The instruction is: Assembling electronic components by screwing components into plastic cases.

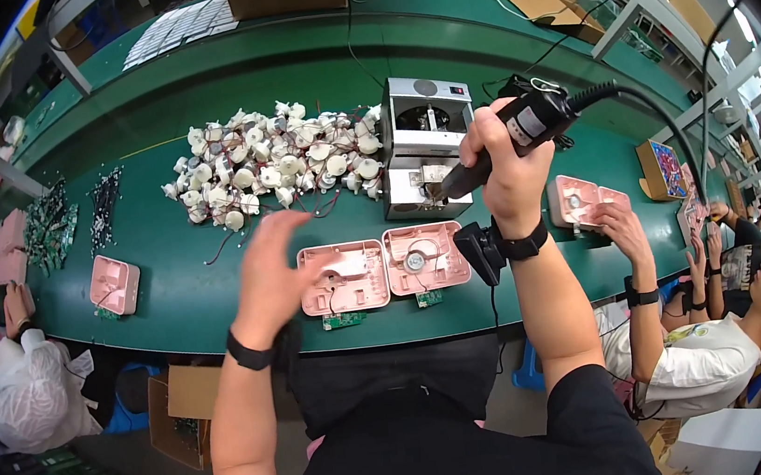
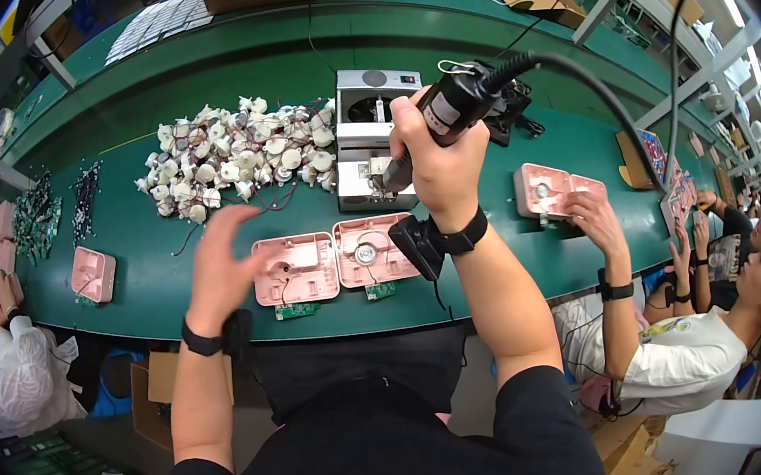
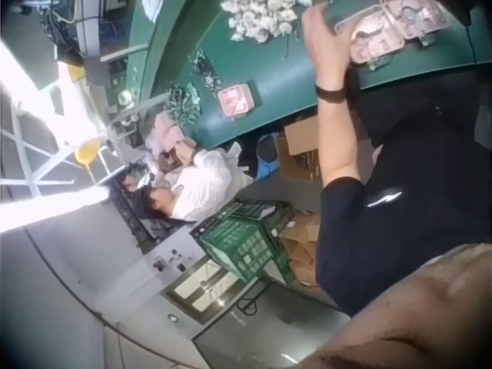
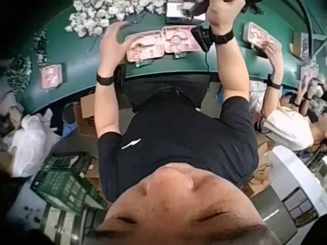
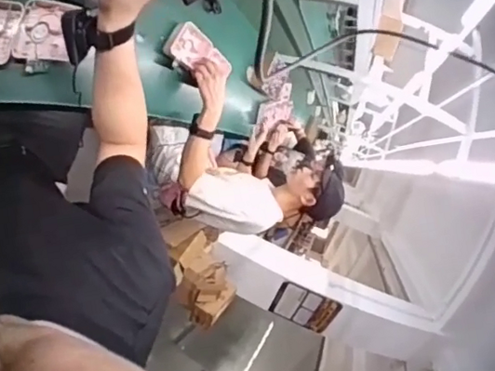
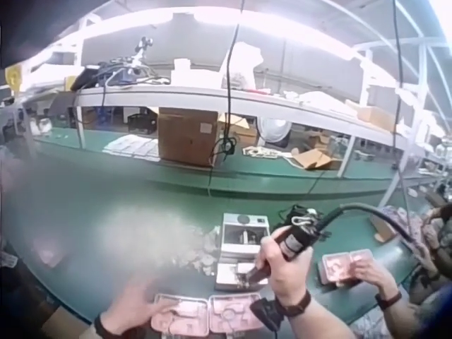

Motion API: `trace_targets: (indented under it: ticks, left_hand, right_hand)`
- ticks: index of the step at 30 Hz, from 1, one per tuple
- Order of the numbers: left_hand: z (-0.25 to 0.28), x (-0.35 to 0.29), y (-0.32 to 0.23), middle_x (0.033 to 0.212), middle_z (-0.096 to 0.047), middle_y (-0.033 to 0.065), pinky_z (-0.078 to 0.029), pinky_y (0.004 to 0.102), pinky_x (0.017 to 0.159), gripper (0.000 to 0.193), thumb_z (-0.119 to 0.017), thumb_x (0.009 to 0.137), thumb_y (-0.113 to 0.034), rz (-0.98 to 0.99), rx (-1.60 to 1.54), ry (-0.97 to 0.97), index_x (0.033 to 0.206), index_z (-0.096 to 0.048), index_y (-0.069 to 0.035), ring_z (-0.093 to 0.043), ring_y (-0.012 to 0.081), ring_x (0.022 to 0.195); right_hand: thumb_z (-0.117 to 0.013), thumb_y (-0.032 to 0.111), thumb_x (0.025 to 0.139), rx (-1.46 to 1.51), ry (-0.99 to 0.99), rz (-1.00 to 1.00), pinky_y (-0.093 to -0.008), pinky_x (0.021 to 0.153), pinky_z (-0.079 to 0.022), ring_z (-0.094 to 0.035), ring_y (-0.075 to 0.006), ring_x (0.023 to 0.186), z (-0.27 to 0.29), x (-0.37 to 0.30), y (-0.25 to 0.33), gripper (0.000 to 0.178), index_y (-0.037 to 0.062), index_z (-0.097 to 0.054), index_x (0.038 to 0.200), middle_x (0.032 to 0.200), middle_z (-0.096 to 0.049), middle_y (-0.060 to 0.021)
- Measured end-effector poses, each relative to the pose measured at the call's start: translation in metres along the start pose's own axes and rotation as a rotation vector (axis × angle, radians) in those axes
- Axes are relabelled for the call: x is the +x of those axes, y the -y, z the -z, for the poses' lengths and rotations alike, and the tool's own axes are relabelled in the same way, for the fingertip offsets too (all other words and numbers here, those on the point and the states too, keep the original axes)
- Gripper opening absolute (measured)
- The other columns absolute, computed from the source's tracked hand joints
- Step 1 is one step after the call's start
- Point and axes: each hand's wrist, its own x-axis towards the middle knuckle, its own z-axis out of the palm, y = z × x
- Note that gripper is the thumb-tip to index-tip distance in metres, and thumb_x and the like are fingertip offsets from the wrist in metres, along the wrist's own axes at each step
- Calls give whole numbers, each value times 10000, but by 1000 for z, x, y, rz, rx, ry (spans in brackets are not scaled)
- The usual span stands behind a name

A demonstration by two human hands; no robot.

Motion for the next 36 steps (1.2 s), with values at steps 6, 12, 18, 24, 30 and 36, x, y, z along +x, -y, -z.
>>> trace_targets:
  ticks: [6,12,18,24,30,36]
  left_hand:
    - [-1,0,81,1006,-700,118,-550,417,761,470,-862,765,-321,243,248,-157,1074,-657,-31,-690,295,891]
    - [-17,23,70,932,-717,117,-552,397,717,439,-846,786,-340,333,425,-94,1059,-676,-41,-698,277,806]
    - [-12,21,87,922,-720,94,-565,349,726,476,-808,843,-364,396,197,-13,1146,-662,-26,-706,223,840]
    - [24,-12,77,1109,-707,90,-563,277,822,362,-692,971,-188,751,-1195,194,1265,-619,10,-678,144,1009]
    - [25,-34,59,1187,-684,106,-548,282,905,357,-664,967,-75,661,-1100,194,1304,-600,24,-660,156,1075]
    - [29,-32,27,1176,-691,91,-537,308,944,350,-723,896,-37,393,-559,367,1241,-668,-7,-665,190,1077]
  right_hand:
    - [-568,68,980,246,-10,-19,-316,555,-437,-493,-152,562,6,-32,26,112,25,-496,1054,714,-512,-45]
    - [-591,164,970,265,27,-3,-312,550,-430,-475,-149,549,11,-68,49,203,58,-466,1089,734,-517,-49]
    - [-609,215,957,228,69,12,-308,542,-428,-478,-144,537,18,-73,64,253,66,-451,1087,727,-517,-45]
    - [-625,247,946,304,38,-51,-305,535,-429,-475,-140,523,23,-80,70,285,67,-440,1067,707,-503,-36]
    - [-640,271,942,321,96,-88,-305,534,-439,-488,-141,522,13,-80,70,316,70,-430,1067,705,-506,-33]
    - [-656,296,943,314,153,-89,-308,535,-447,-501,-146,525,6,-81,72,351,71,-422,1075,710,-514,-36]
